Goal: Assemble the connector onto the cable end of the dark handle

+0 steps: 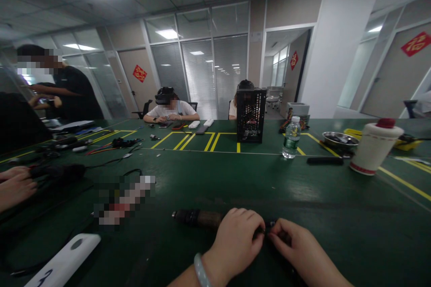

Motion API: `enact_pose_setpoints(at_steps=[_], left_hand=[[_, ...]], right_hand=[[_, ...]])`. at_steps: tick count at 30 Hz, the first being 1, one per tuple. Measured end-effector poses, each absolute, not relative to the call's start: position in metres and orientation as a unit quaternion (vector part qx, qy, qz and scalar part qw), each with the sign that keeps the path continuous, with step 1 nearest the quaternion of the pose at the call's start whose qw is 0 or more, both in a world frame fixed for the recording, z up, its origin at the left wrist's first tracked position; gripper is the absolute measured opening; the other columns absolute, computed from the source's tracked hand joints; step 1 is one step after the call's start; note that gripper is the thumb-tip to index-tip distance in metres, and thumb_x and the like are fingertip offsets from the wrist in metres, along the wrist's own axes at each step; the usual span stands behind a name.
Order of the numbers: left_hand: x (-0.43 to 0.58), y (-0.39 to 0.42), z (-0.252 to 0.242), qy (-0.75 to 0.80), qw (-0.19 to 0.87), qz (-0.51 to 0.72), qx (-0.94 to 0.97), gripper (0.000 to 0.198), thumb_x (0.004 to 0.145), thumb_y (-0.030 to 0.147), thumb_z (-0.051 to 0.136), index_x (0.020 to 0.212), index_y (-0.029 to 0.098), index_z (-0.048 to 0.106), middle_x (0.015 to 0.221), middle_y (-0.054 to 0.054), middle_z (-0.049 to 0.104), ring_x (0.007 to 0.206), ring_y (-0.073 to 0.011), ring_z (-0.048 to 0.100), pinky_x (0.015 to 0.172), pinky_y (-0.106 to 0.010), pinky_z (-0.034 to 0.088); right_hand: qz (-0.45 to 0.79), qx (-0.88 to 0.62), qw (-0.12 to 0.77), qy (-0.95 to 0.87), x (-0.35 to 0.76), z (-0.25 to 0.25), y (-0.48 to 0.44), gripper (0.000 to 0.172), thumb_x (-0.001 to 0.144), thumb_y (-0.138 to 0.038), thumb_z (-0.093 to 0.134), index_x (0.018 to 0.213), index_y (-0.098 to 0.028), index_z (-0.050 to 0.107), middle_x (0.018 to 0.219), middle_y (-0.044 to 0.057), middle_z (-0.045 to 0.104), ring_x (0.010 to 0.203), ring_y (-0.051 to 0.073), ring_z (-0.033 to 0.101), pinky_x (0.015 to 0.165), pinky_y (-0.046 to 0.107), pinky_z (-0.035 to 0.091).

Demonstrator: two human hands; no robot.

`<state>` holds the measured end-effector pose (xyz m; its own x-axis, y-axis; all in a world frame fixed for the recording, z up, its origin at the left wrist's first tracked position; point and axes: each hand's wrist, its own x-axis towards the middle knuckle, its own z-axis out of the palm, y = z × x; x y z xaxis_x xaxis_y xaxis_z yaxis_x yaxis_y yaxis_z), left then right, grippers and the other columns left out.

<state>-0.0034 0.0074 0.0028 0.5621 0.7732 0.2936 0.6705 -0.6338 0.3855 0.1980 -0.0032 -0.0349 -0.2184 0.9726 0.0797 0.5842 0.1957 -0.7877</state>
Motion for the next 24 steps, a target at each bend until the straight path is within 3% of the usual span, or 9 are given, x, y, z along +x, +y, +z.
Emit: enact_pose_setpoints(at_steps=[16, 24], left_hand=[[-0.0046, 0.0088, 0.0003, 0.397, 0.132, 0.248, 0.874, 0.017, 0.087, 0.016, 0.065, 0.101, 0.025, 0.061, 0.100, 0.003, 0.065, 0.094, -0.0207, 0.057, 0.084, -0.033, 0.039], [-0.0048, 0.0090, -0.0032, 0.401, 0.135, 0.252, 0.870, 0.013, 0.086, 0.015, 0.066, 0.094, 0.024, 0.061, 0.096, 0.003, 0.065, 0.092, -0.0200, 0.057, 0.083, -0.033, 0.038]], right_hand=[[0.314, -0.548, 0.305, -0.713, 0.1979, -0.0373, -0.0028, 0.014, 0.089, -0.024, 0.055, 0.079, -0.021, 0.064, 0.076, -0.001, 0.070, 0.070, 0.018, 0.066, 0.062, 0.022, 0.045], [0.325, -0.544, 0.302, -0.713, 0.1969, -0.0339, -0.0045, 0.015, 0.091, -0.025, 0.055, 0.081, -0.021, 0.065, 0.076, -0.002, 0.070, 0.071, 0.017, 0.066, 0.062, 0.020, 0.045]])
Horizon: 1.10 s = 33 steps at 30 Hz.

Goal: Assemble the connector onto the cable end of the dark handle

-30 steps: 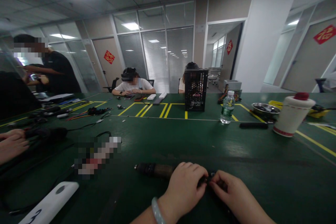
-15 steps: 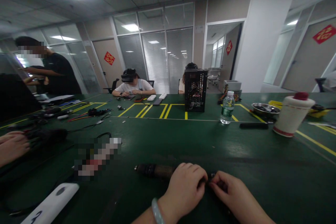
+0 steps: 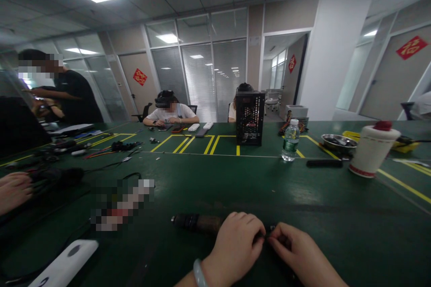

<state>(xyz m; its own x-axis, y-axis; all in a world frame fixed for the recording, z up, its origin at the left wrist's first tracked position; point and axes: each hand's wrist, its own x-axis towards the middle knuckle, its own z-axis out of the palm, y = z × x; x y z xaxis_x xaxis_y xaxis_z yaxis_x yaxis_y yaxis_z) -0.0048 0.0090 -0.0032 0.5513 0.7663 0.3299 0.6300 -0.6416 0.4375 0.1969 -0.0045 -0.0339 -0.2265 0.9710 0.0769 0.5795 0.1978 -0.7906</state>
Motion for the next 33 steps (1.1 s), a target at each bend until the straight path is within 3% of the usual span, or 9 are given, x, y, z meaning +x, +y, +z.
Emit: enact_pose_setpoints(at_steps=[14, 33], left_hand=[[-0.0038, 0.0095, -0.0022, 0.403, 0.129, 0.248, 0.871, 0.015, 0.086, 0.011, 0.063, 0.094, 0.024, 0.059, 0.095, 0.003, 0.064, 0.090, -0.0204, 0.056, 0.079, -0.033, 0.037], [-0.0038, 0.0117, -0.0059, 0.404, 0.145, 0.244, 0.870, 0.017, 0.083, 0.012, 0.065, 0.094, 0.024, 0.060, 0.103, 0.003, 0.066, 0.097, -0.0204, 0.057, 0.086, -0.035, 0.038]], right_hand=[[0.303, -0.547, 0.301, -0.720, 0.1974, -0.0359, -0.0024, 0.012, 0.088, -0.021, 0.055, 0.080, -0.020, 0.064, 0.076, -0.002, 0.070, 0.070, 0.017, 0.065, 0.062, 0.021, 0.045], [0.314, -0.538, 0.309, -0.718, 0.1990, -0.0331, -0.0029, 0.013, 0.089, -0.020, 0.055, 0.079, -0.020, 0.064, 0.076, -0.001, 0.069, 0.070, 0.016, 0.065, 0.061, 0.020, 0.044]])
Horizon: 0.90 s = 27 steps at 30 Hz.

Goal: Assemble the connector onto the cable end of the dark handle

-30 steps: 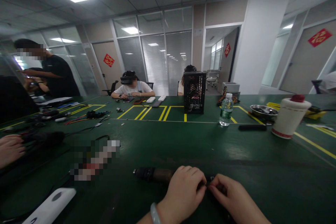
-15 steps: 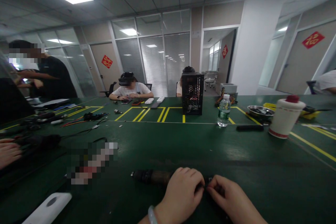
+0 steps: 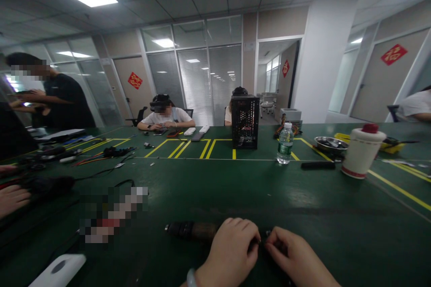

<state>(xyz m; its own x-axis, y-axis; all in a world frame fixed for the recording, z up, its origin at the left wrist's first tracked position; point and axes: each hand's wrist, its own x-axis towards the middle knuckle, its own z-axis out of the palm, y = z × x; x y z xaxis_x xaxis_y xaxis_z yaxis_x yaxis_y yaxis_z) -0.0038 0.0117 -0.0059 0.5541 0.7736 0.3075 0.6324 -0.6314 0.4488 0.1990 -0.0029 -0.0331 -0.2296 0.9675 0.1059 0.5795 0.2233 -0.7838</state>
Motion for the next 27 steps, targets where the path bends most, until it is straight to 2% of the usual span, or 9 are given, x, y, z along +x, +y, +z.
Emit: enact_pose_setpoints(at_steps=[10, 17, 22, 27], left_hand=[[-0.0036, 0.0114, -0.0026, 0.403, 0.146, 0.244, 0.870, 0.020, 0.085, 0.013, 0.064, 0.099, 0.026, 0.061, 0.101, 0.004, 0.065, 0.095, -0.0200, 0.057, 0.084, -0.034, 0.036], [-0.0032, 0.0120, -0.0045, 0.404, 0.147, 0.245, 0.869, 0.016, 0.085, 0.014, 0.065, 0.095, 0.025, 0.061, 0.099, 0.004, 0.065, 0.094, -0.0197, 0.056, 0.083, -0.033, 0.036], [-0.0032, 0.0110, -0.0022, 0.398, 0.143, 0.240, 0.874, 0.022, 0.084, 0.012, 0.066, 0.101, 0.026, 0.060, 0.101, 0.005, 0.064, 0.096, -0.0192, 0.056, 0.085, -0.033, 0.037], [-0.0039, 0.0098, 0.0018, 0.399, 0.136, 0.229, 0.877, 0.016, 0.088, 0.012, 0.063, 0.096, 0.025, 0.061, 0.101, 0.005, 0.064, 0.096, -0.0176, 0.056, 0.086, -0.032, 0.038]], right_hand=[[0.293, -0.551, 0.304, -0.720, 0.1981, -0.0407, 0.0000, 0.011, 0.085, -0.018, 0.056, 0.076, -0.019, 0.061, 0.073, -0.001, 0.068, 0.067, 0.016, 0.063, 0.060, 0.020, 0.043], [0.308, -0.551, 0.301, -0.714, 0.1974, -0.0382, -0.0003, 0.010, 0.085, -0.016, 0.057, 0.078, -0.019, 0.062, 0.073, -0.002, 0.068, 0.067, 0.015, 0.063, 0.059, 0.019, 0.043], [0.304, -0.553, 0.300, -0.716, 0.1975, -0.0341, -0.0022, 0.011, 0.085, -0.016, 0.057, 0.077, -0.019, 0.063, 0.073, -0.002, 0.067, 0.067, 0.015, 0.062, 0.059, 0.019, 0.042], [0.295, -0.545, 0.308, -0.722, 0.1967, -0.0308, -0.0043, 0.012, 0.086, -0.017, 0.056, 0.078, -0.020, 0.064, 0.075, -0.002, 0.067, 0.069, 0.016, 0.062, 0.061, 0.021, 0.042]])
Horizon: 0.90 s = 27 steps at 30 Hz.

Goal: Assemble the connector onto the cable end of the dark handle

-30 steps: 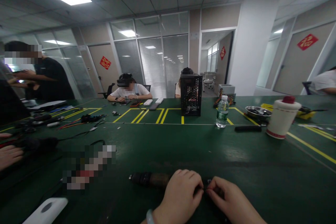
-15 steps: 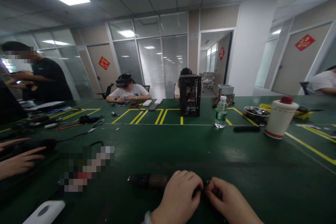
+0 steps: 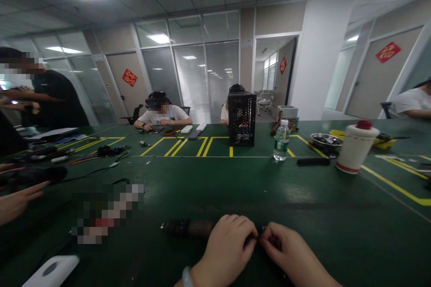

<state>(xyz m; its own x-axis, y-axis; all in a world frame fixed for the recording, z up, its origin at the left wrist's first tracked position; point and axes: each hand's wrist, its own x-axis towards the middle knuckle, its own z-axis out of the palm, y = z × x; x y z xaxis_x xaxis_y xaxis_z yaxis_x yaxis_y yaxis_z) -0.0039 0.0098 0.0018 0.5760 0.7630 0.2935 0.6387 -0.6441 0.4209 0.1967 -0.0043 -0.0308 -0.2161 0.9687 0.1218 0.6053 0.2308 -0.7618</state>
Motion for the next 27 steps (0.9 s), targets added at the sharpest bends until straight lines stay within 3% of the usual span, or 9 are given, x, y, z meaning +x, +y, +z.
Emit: enact_pose_setpoints(at_steps=[7, 27], left_hand=[[-0.0035, 0.0092, -0.0002, 0.405, 0.138, 0.236, 0.873, 0.022, 0.086, 0.012, 0.064, 0.103, 0.026, 0.060, 0.103, 0.004, 0.064, 0.097, -0.0193, 0.056, 0.087, -0.033, 0.038], [-0.0037, 0.0083, 0.0017, 0.406, 0.139, 0.233, 0.873, 0.013, 0.089, 0.015, 0.065, 0.096, 0.024, 0.060, 0.102, 0.003, 0.065, 0.096, -0.0198, 0.057, 0.087, -0.034, 0.038]], right_hand=[[0.296, -0.553, 0.310, -0.715, 0.1969, -0.0327, -0.0047, 0.012, 0.087, -0.018, 0.056, 0.077, -0.020, 0.063, 0.073, -0.002, 0.066, 0.068, 0.015, 0.061, 0.060, 0.020, 0.042], [0.305, -0.547, 0.309, -0.716, 0.1979, -0.0373, -0.0039, 0.012, 0.090, -0.021, 0.057, 0.080, -0.021, 0.065, 0.076, -0.002, 0.069, 0.070, 0.016, 0.064, 0.061, 0.022, 0.042]])
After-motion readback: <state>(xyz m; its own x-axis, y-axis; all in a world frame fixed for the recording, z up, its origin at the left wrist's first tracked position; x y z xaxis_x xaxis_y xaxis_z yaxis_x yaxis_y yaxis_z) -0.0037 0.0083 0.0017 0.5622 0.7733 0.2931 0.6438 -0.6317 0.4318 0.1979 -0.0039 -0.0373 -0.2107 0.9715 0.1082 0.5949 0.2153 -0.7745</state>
